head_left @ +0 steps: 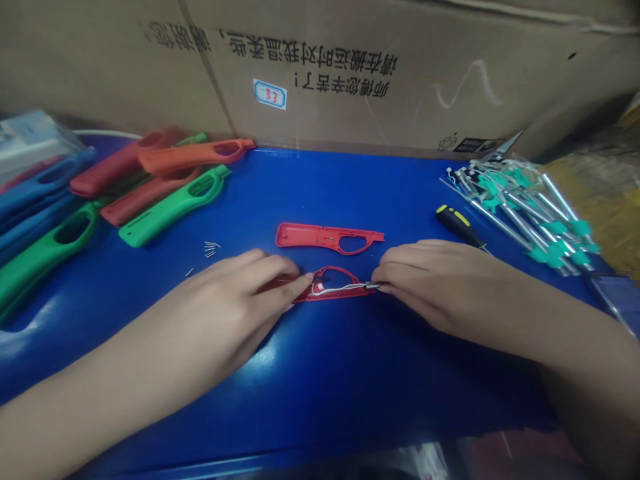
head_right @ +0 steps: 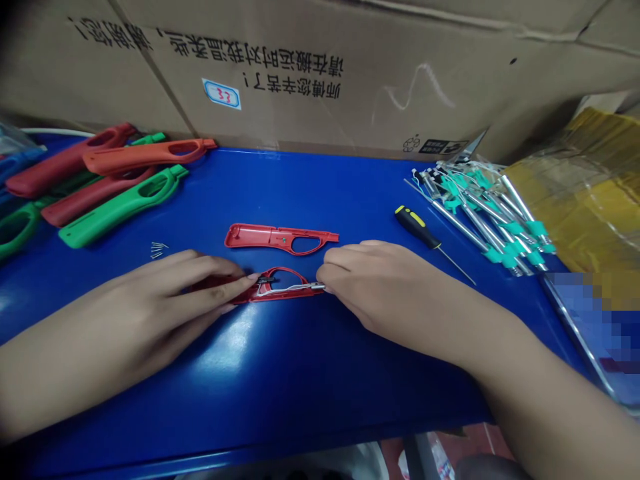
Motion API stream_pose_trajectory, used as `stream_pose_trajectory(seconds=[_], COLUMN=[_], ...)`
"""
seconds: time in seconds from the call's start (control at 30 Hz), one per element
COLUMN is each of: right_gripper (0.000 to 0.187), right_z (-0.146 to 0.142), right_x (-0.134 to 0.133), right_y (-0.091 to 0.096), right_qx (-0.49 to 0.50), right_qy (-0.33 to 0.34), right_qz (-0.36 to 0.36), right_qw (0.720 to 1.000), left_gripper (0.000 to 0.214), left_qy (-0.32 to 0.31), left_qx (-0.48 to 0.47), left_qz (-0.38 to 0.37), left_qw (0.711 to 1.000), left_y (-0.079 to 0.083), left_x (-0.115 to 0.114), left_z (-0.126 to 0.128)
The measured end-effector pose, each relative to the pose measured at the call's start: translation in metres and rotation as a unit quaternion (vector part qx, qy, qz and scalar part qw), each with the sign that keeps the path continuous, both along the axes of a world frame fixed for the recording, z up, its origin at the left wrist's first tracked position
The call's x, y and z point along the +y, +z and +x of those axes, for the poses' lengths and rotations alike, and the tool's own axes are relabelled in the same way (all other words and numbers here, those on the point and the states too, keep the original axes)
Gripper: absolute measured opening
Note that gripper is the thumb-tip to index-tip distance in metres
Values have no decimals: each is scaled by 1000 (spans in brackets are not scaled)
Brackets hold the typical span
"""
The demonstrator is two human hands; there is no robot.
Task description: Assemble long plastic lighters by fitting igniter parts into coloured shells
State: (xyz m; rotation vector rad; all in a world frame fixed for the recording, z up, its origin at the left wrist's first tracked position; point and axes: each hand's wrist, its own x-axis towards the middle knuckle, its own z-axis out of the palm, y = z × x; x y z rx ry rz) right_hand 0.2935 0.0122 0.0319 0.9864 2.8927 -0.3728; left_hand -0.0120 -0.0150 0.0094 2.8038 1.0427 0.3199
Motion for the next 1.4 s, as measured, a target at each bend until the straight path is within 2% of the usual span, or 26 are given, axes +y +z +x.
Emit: stream_pose_trajectory(seconds=[0.47,0.63,0.77,0.87,1.07,1.23,1.4], right_gripper=[25,28,28,24,22,14,5], right_z=[-1,-11,-11,-11,-25,-30,-33], right_x=[0,-7,-10,-12,-13,-10,-13], right_y=[-2,-2,3,3,-7,-11,-11], right_qx=[-13,-8,-11,24,85,99,98], right_qy=[40,14,-10,-31,-91,-90,-95], right_qz=[36,63,32,14,-32,-83,-81], right_qw=[998,998,999,999,992,988,987], left_gripper=[38,38,36,35,38,34,30], left_qy=[0,-4,-2,-2,14,25,21], left_qx=[-19,-30,-36,-37,-40,-53,-60], left_qz=[-24,-28,-32,-32,-69,-110,-122], left_qw=[1000,999,999,999,997,992,991], left_y=[1,2,2,1,-1,-3,-5], left_x=[2,3,4,3,-5,-7,-5], left_z=[0,0,0,0,5,10,13])
